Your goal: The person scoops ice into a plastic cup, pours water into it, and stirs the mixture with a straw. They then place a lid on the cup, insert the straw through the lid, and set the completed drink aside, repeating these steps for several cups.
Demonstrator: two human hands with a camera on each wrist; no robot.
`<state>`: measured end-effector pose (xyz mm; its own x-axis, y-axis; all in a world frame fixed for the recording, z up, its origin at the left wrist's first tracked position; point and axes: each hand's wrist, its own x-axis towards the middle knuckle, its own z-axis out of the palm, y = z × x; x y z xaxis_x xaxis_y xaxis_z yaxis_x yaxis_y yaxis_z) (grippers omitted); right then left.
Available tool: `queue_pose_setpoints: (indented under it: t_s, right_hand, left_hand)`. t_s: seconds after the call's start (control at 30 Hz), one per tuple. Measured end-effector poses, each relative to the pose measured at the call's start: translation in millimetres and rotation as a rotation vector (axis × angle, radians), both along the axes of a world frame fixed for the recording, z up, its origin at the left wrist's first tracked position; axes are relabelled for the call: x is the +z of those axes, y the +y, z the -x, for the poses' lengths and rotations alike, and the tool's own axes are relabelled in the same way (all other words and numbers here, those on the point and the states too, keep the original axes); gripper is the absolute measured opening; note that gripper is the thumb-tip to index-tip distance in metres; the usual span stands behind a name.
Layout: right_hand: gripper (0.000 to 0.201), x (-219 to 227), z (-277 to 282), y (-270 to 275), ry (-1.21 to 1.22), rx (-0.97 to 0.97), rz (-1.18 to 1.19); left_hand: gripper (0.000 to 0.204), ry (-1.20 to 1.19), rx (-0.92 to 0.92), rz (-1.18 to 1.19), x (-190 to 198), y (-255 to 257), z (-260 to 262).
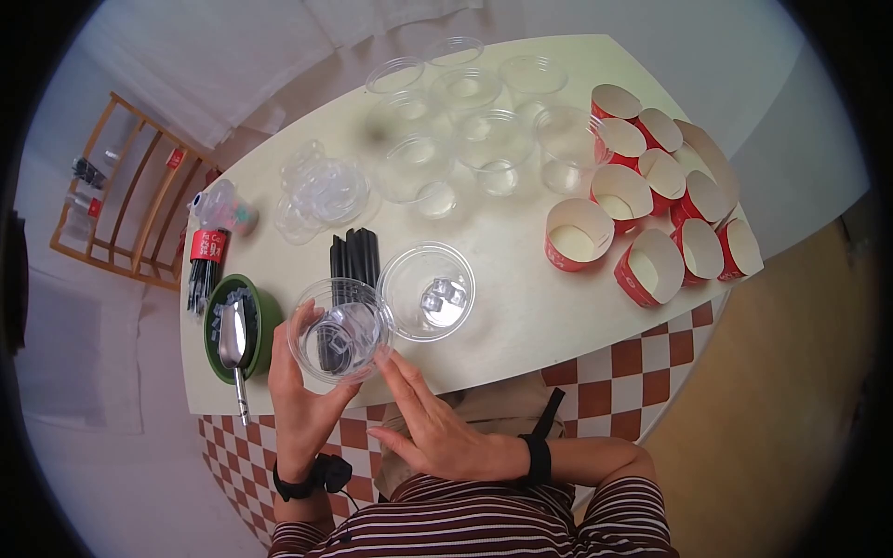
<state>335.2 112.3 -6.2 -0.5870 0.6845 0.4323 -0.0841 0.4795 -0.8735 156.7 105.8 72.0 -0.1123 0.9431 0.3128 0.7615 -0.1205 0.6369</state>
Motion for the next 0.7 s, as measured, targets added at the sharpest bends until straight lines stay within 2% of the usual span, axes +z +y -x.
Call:
queue_pose_setpoints:
  t_s: [0.7]
  right_hand:
    - [0.086,0.5,-1.0,-0.2,0.007,-0.010,0.008]
  left_hand:
    - [0.085,0.037,-0.015,0.003,0.7,0.2,-0.6]
